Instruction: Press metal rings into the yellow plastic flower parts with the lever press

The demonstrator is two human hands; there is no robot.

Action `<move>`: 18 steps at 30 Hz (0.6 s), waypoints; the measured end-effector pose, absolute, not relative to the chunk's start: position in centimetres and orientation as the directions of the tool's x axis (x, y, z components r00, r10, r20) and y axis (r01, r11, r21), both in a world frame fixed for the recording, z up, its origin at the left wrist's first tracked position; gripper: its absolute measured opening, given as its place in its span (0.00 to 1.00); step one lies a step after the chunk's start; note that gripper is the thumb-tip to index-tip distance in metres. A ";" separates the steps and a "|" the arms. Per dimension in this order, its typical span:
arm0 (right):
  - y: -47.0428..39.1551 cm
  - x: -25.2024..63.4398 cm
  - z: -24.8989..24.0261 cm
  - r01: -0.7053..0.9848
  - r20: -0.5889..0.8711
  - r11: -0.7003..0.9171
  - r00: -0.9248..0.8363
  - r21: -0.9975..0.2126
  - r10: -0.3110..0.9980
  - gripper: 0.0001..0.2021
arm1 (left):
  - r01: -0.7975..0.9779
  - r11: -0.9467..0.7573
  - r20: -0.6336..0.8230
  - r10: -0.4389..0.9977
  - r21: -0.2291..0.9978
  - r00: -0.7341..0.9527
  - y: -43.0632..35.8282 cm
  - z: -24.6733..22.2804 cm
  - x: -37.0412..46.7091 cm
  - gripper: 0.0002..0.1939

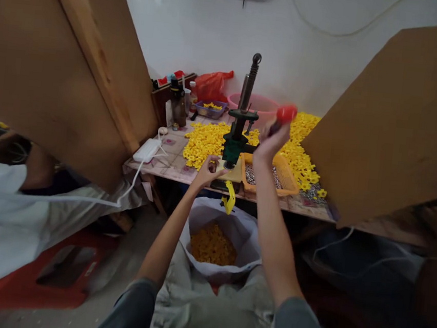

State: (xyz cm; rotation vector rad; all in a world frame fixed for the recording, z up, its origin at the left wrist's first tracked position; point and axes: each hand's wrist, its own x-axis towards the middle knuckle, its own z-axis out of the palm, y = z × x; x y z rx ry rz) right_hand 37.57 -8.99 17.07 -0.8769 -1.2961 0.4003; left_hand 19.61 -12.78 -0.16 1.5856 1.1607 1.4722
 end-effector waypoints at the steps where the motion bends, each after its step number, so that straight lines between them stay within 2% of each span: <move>1: -11.0 37.7 16.1 0.217 0.670 0.634 0.280 -0.742 0.688 0.42 | 0.169 -0.360 0.377 0.923 0.918 -0.080 -13.1 -0.1 19.6 0.25; 3: -13.9 38.9 14.5 0.286 0.701 0.640 0.266 -0.713 0.662 0.40 | 0.194 -0.337 0.375 0.902 0.921 -0.214 -14.3 -0.1 19.5 0.18; 5: -15.0 41.0 13.3 0.440 0.734 0.607 0.213 -0.662 0.645 0.35 | 0.263 -0.325 0.405 0.838 0.908 -0.365 -16.4 -0.5 18.8 0.18; 7: -14.8 43.7 11.9 0.635 0.684 0.459 0.153 -0.621 0.714 0.28 | 0.383 -0.302 0.461 0.767 0.873 -0.447 -18.4 -1.0 17.5 0.18; 9: -14.0 46.0 10.2 0.797 0.482 0.211 0.112 -0.566 0.869 0.25 | 0.525 -0.263 0.508 0.762 0.809 -0.401 -19.6 -1.4 16.0 0.15; 11: -13.0 47.4 8.4 0.894 0.217 0.077 0.023 -0.441 0.976 0.21 | 0.654 -0.258 0.542 0.793 0.711 -0.277 -19.5 -1.2 14.6 0.11; 13: -12.0 47.7 6.9 0.930 0.027 0.150 -0.150 -0.334 0.988 0.16 | 0.750 -0.252 0.517 0.844 0.611 -0.138 -18.4 -0.7 13.8 0.12; 14: -11.5 47.7 6.4 0.924 -0.032 0.210 -0.232 -0.320 0.972 0.14 | 0.790 -0.236 0.478 0.875 0.565 -0.080 -17.7 -0.3 13.6 0.13; 16: -10.6 47.6 5.8 0.897 -0.104 0.264 -0.318 -0.356 0.942 0.08 | 0.862 -0.168 0.364 0.931 0.477 -0.020 -16.5 0.6 13.4 0.13; 18: -9.8 47.6 5.5 0.868 -0.132 0.242 -0.327 -0.434 0.936 0.04 | 0.910 -0.103 0.276 0.961 0.402 -0.013 -15.4 1.5 13.4 0.11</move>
